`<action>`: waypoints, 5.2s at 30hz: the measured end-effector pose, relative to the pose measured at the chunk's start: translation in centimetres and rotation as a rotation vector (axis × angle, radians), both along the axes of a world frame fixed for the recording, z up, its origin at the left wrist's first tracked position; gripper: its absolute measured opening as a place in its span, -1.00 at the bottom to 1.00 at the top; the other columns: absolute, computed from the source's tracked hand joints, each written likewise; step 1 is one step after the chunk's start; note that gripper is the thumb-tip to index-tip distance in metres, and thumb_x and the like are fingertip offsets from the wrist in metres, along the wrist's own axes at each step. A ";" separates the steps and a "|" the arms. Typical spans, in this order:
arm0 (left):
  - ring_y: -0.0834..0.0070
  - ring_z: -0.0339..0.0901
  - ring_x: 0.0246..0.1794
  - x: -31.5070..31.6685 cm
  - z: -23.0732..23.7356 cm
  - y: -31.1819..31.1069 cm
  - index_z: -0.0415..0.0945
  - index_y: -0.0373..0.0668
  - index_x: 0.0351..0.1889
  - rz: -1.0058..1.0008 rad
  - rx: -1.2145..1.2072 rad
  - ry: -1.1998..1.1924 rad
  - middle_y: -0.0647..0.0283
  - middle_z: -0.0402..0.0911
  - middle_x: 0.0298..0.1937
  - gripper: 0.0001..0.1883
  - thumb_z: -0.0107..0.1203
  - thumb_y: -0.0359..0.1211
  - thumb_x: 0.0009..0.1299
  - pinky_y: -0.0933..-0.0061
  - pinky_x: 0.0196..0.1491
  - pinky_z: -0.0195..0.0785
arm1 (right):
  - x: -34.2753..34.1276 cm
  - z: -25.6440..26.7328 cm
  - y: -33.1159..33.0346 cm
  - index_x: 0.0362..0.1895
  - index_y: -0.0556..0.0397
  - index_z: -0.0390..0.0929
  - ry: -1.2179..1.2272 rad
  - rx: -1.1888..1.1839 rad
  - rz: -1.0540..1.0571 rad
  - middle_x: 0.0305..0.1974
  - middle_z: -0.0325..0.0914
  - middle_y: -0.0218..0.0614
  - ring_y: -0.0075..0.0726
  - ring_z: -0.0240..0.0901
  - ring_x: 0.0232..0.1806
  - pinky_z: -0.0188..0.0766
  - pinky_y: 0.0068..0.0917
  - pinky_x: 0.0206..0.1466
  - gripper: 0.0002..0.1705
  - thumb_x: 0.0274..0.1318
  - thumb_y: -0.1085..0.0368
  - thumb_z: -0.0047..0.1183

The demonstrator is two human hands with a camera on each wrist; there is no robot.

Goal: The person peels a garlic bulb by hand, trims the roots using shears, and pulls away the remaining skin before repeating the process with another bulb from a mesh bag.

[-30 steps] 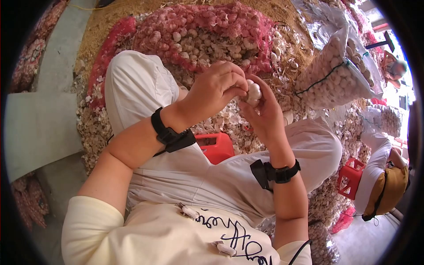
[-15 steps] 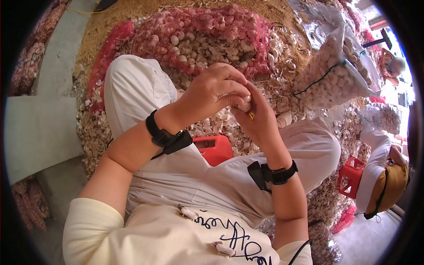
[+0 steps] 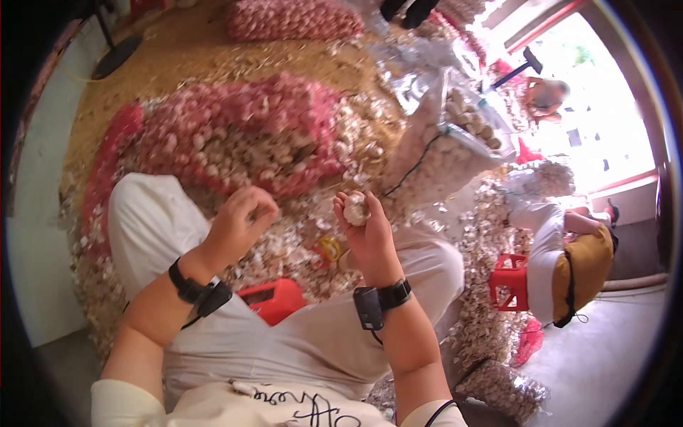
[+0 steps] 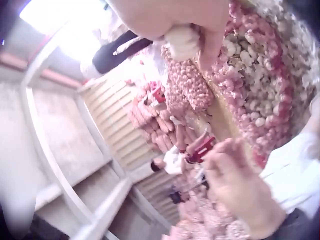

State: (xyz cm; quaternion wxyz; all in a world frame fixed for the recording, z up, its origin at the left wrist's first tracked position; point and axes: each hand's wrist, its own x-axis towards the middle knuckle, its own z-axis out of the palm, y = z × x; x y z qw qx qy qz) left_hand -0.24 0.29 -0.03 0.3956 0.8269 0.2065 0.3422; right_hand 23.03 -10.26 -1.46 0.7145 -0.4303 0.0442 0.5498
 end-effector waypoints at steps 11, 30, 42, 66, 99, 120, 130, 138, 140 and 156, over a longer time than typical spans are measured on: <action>0.23 0.47 -0.19 0.3 -0.8 0.2 0.51 -0.17 -0.29 -0.081 0.000 0.148 0.21 0.54 -0.28 -0.92 0.12 -0.40 0.30 0.30 -0.10 0.32 | 15.3 12.0 2.0 -0.05 0.23 0.24 -0.113 0.280 -0.496 0.14 0.13 0.08 0.00 0.13 0.27 0.23 -0.11 0.35 -0.55 0.36 0.03 -0.24; 0.23 0.55 -0.19 4.9 -17.2 6.7 0.53 -0.19 -0.10 -0.053 -0.393 0.915 0.11 0.60 -0.15 -0.75 0.00 -0.34 0.30 0.25 -0.13 0.39 | 5.2 2.3 -0.6 0.19 0.17 0.28 -0.389 0.111 0.109 -0.13 0.51 -0.18 -0.34 0.51 -0.18 0.48 -0.39 -0.08 -0.57 0.27 0.31 -0.09; 0.21 0.57 -0.18 5.2 -24.6 16.8 0.55 -0.22 -0.06 0.454 -0.359 0.751 0.06 0.63 -0.17 -0.68 -0.01 -0.21 0.37 0.20 -0.11 0.42 | 6.0 -7.1 5.9 0.05 0.09 0.43 -0.580 -0.377 0.748 -0.18 0.55 -0.15 -0.25 0.53 -0.23 0.46 -0.38 -0.14 -0.63 0.18 0.23 0.02; 0.41 0.51 -0.16 8.9 -20.2 15.7 0.33 -0.18 0.08 0.584 -1.217 0.033 0.17 0.50 -0.02 -0.60 0.09 -0.29 0.31 0.45 -0.07 0.45 | -0.9 -32.1 -4.3 0.28 0.14 0.15 -1.505 -1.126 1.027 0.04 0.27 0.00 0.11 0.34 -0.01 0.34 -0.16 0.05 -0.30 0.01 0.43 0.08; 0.28 0.48 0.11 6.0 -5.1 10.4 0.14 -0.14 0.25 0.073 -1.320 0.000 0.01 0.40 0.19 -0.37 0.23 -0.27 0.30 0.30 0.17 0.33 | -2.9 -32.2 -2.9 -0.02 0.03 0.36 -1.798 -1.060 1.202 -0.16 0.34 -0.23 -0.19 0.46 -0.21 0.34 -0.26 -0.12 -0.62 0.04 0.28 0.05; 0.63 0.47 -0.13 6.2 -5.4 8.1 0.24 -0.22 0.20 -0.051 -1.341 -0.030 0.34 0.48 -0.10 -0.46 0.19 -0.23 0.36 0.51 -0.10 0.43 | 2.6 -19.0 -0.2 0.28 0.16 0.17 -1.372 -0.352 1.255 -0.08 0.48 0.21 0.24 0.44 -0.01 0.39 -0.12 0.03 -0.31 0.01 0.32 0.06; 0.46 0.52 -0.19 2.0 -1.2 5.3 0.27 -0.22 0.03 -0.347 -1.519 -0.196 0.25 0.48 -0.15 -0.63 0.07 -0.31 0.33 0.39 -0.11 0.46 | 0.2 -0.5 -1.2 0.32 0.18 0.14 -0.611 -0.137 0.778 -0.10 0.50 -0.12 -0.22 0.52 -0.08 0.43 -0.39 0.03 -0.27 0.10 0.35 0.16; 0.52 0.50 -0.27 0.1 -0.6 1.0 0.27 -0.21 0.09 -0.147 -1.372 0.021 0.29 0.49 -0.22 -0.55 -0.06 -0.05 0.48 0.43 -0.25 0.43 | -5.6 -1.7 -2.9 0.27 0.13 0.19 -0.506 -0.066 0.526 -0.23 0.44 -0.27 -0.38 0.50 -0.38 0.49 -0.43 -0.30 -0.32 0.14 0.19 0.16; 0.53 0.54 -0.33 -0.4 -0.7 0.9 0.28 -0.20 0.10 -0.085 -1.419 -0.029 0.28 0.51 -0.20 -0.48 -0.11 0.05 0.48 0.52 -0.32 0.43 | -5.8 -1.7 -2.0 0.23 0.10 0.21 -0.553 -0.107 0.516 -0.31 0.43 -0.32 -0.44 0.44 -0.48 0.41 -0.49 -0.44 -0.39 0.15 0.22 0.12; 0.60 0.38 -0.56 0.3 -2.6 1.9 0.31 -0.17 0.15 -0.044 -1.419 0.082 0.27 0.53 -0.32 -0.43 -0.19 0.12 0.48 0.61 -0.52 0.22 | -5.5 -0.8 -2.0 0.08 0.04 0.42 -1.765 -0.225 0.397 -0.04 0.23 -0.10 -0.07 0.40 -0.18 0.46 -0.39 -0.29 -0.41 -0.16 0.62 0.12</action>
